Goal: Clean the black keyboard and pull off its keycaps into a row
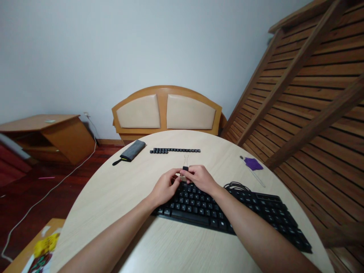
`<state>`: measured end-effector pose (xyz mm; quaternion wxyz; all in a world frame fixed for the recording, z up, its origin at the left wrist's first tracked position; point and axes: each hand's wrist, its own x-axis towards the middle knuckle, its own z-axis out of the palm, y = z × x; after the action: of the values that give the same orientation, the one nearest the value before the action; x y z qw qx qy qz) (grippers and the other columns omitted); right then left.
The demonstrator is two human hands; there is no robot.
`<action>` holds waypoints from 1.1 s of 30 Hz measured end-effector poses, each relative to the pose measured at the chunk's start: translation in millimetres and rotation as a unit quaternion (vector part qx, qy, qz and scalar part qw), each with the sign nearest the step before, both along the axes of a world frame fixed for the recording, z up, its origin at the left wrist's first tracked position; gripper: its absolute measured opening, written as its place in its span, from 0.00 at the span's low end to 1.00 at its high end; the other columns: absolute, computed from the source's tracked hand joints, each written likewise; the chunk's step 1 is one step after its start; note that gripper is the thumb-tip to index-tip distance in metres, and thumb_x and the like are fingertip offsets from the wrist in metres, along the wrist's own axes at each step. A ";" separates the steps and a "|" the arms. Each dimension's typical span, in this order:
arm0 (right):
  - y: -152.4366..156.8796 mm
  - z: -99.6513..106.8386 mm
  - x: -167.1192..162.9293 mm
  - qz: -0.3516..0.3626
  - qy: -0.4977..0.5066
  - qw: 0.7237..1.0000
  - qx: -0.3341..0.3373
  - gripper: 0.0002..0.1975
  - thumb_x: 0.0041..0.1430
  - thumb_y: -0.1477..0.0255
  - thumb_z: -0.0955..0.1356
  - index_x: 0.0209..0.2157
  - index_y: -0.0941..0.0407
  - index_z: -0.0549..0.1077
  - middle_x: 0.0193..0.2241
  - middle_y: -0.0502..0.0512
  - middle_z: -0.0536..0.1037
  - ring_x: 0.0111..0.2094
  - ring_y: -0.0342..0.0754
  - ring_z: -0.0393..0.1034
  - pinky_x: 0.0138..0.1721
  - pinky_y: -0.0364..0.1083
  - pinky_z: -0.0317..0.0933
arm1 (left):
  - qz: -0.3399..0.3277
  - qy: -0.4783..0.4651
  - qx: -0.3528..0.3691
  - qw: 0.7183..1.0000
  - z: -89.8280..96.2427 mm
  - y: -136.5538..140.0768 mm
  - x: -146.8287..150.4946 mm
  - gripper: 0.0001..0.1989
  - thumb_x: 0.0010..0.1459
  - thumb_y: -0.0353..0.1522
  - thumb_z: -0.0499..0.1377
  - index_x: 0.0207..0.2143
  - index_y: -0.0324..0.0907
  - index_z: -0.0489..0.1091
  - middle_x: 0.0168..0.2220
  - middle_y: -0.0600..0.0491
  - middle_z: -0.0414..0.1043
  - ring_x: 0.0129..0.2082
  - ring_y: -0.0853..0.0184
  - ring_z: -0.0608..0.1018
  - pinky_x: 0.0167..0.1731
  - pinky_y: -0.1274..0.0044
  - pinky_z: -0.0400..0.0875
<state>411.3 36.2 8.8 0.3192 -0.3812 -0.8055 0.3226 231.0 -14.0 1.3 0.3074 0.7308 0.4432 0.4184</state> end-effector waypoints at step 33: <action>-17.8 27.4 -0.7 0.198 -0.206 0.958 0.026 0.31 0.50 0.55 0.74 0.53 0.56 0.74 0.50 0.62 0.76 0.52 0.58 0.69 0.53 0.51 0.60 | 0.044 -0.188 -0.111 0.975 0.5 -1.9 -23.8 0.17 0.54 0.41 0.65 0.40 0.42 0.68 0.34 0.52 0.77 0.32 0.66 0.79 0.34 0.75 0.73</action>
<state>410.7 18.4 36.2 0.0857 -0.2636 -0.9212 0.2731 207.2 -15.9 1.8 0.4457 0.5805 0.4527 0.5093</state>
